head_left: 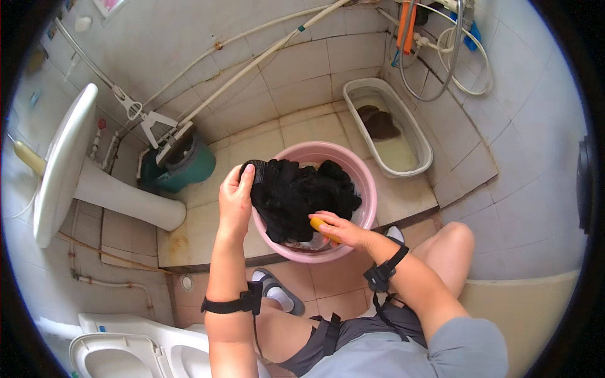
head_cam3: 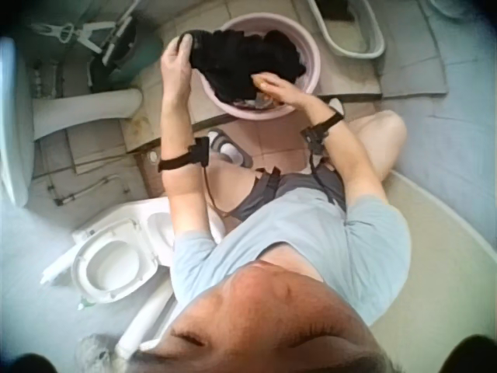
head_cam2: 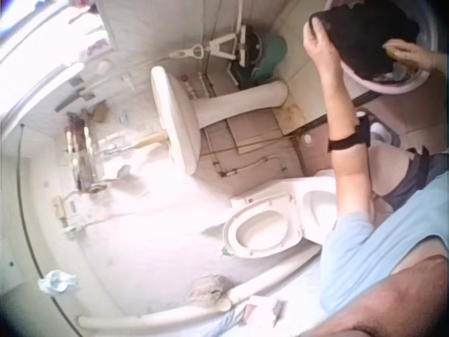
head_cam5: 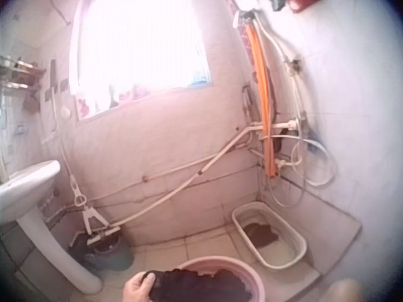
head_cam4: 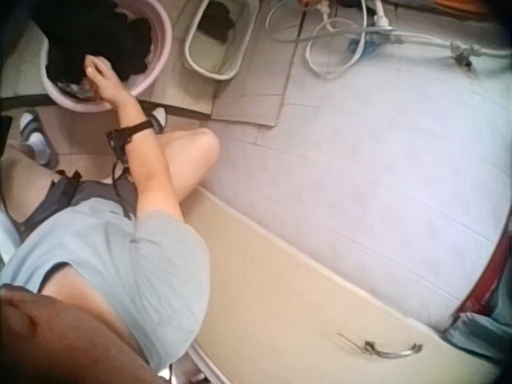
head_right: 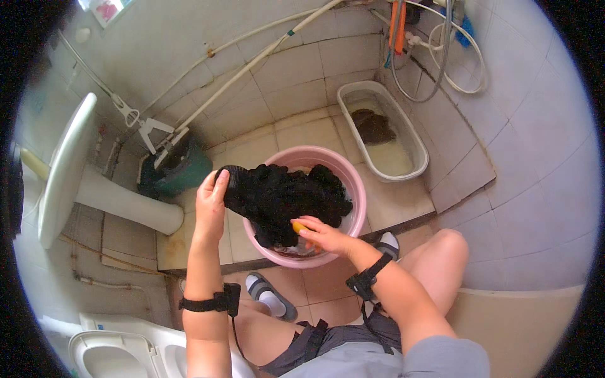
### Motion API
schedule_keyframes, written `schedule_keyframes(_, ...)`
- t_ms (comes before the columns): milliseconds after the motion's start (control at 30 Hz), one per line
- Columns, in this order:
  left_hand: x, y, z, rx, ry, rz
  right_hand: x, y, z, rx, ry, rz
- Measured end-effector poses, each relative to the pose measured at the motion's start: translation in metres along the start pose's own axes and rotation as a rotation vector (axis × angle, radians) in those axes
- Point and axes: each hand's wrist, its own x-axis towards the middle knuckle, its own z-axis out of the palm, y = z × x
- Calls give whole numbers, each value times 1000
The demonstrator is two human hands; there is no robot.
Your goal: Hand-washing black clothes in a pink bucket using a yellow sponge.
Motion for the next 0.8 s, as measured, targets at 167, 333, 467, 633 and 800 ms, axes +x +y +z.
schedule_keyframes(167,7,53,21,54,-20,112,-17,-11,17,277,-242,-3)
schedule_keyframes(333,3,96,48,56,29,82,-23,-36,18,237,-188,-206)
schedule_keyframes(467,0,109,45,140,176,111,-28,-53,15,243,-181,-254)
schedule_keyframes(633,-27,99,-4,231,234,194,-40,-94,-23,-112,78,-238)
schedule_keyframes(800,-55,37,-49,11,233,40,-47,-165,-51,-516,186,-201)
